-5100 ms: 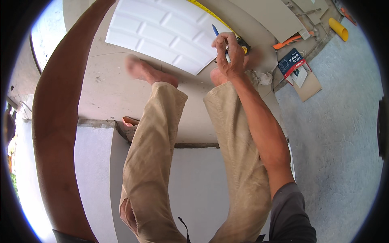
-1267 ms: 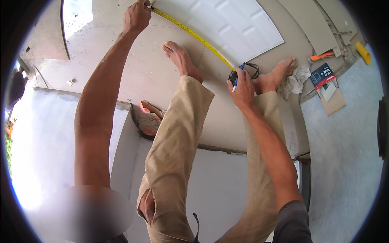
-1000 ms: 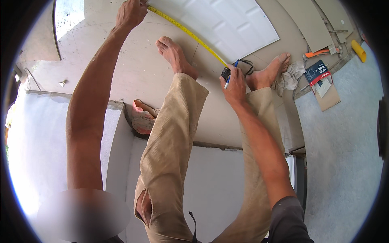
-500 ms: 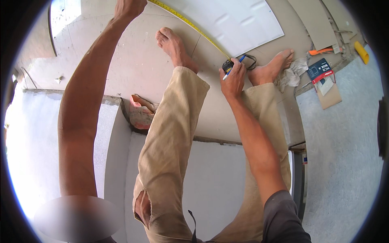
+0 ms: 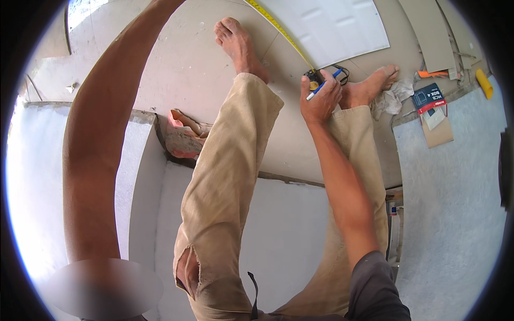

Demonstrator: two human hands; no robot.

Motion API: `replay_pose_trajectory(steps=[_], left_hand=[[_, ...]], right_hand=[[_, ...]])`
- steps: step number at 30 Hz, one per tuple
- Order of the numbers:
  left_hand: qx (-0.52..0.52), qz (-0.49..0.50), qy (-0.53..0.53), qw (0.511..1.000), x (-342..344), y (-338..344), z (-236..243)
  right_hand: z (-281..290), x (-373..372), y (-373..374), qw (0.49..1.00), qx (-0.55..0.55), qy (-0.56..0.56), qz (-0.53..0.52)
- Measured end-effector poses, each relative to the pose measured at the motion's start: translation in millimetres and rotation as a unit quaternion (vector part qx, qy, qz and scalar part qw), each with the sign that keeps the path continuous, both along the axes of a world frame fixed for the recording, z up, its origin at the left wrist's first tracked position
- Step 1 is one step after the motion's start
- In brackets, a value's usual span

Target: The person wipes a white tile with a cloth, measures and marks it with a tape measure and pen, then uses a manual tile cutter to score and snap the tile. The cut pieces are carried and placed on the floor.

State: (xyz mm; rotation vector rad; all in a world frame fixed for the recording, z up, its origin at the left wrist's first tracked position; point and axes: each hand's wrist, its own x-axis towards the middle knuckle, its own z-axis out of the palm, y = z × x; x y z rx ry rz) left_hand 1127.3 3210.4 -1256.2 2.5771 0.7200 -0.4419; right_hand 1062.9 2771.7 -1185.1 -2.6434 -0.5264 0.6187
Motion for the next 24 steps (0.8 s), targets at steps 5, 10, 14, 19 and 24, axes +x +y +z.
replay_pose_trajectory(steps=[5, 10, 14, 19, 24], left_hand=[[0.003, 0.003, -0.002, 1.000, 0, -2, -10], [-0.006, 0.021, 0.005, 1.000, 0, -1, -8], [-0.007, 0.026, 0.014, 1.000, 2, -4, 1], [-0.020, 0.025, 0.007, 0.999, 4, -4, 4], [-0.050, 0.026, 0.000, 0.998, 4, -3, 3]], right_hand=[[9, 6, 22, 0.983, 0.151, 0.101, 0.031], [-5, 10, 52, 0.973, 0.188, 0.128, 0.041], [-16, 9, 57, 0.972, 0.192, 0.132, 0.040], [-23, 6, 52, 0.973, 0.195, 0.116, 0.045], [-22, 7, 48, 0.975, 0.179, 0.117, 0.056]])
